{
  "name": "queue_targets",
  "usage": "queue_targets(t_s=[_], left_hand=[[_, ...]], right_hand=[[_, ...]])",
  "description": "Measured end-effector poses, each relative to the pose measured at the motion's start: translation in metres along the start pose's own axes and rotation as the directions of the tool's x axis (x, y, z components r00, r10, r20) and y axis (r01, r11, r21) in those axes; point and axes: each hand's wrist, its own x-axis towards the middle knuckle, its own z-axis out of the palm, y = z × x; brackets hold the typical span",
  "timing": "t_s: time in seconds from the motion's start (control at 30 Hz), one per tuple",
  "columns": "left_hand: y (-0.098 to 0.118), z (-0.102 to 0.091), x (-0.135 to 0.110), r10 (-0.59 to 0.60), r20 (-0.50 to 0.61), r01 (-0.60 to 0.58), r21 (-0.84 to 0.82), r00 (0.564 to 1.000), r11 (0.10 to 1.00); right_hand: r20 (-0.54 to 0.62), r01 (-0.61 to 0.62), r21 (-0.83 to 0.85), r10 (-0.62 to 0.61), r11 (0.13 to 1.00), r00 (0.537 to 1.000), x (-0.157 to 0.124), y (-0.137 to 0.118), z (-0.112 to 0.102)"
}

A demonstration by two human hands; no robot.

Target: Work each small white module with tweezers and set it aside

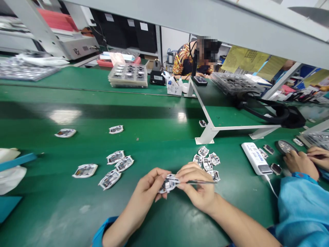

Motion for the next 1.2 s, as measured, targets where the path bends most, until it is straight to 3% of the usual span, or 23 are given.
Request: queue_targets(t_s=[0.1,0.37,0.53,0.67,0.93,1.1,1.2], left_hand=[[0.0004,-0.0007,-0.0001,-0.026,0.005,0.026,-0.01,1.0,1.0],[0.001,-0.0001,-0.0021,-0.075,0.025,0.076,-0.015,0.997,0.997],[-0.0012,-0.0003,-0.0011,-0.06,0.036,0.058,0.034,0.998,0.998],[-0.0015,-0.0001,-0.0002,-0.076,0.049,0.073,0.055,0.996,0.996],[-0.0025,0.0003,-0.0003,-0.113,0.06,0.111,0.035,0.992,0.993],[-0.0024,-0.0008,-0.0006,-0.13,0.07,0.13,0.006,0.989,0.992],[-0.0017,-0.0001,0.0,-0.129,0.084,0.13,-0.005,0.988,0.992]], right_hand=[[0.046,0.074,-0.06,-0.071,0.995,0.996,0.002,-0.0019,-0.0019],[0.052,0.069,-0.053,-0.066,0.996,0.996,0.0025,0.0012,-0.0016],[-0.021,-0.043,-0.009,0.043,0.999,0.999,0.0014,0.0028,-0.0005],[-0.017,-0.154,0.004,0.154,0.988,0.988,-0.0014,0.0029,-0.0002],[0.045,-0.128,-0.056,0.131,0.99,0.99,-0.0006,0.0008,-0.0016],[0.049,-0.28,0.057,0.277,0.958,0.96,0.0017,-0.0009,-0.0018],[0.027,-0.302,0.096,0.301,0.948,0.953,0.0009,0.0006,-0.0009]])
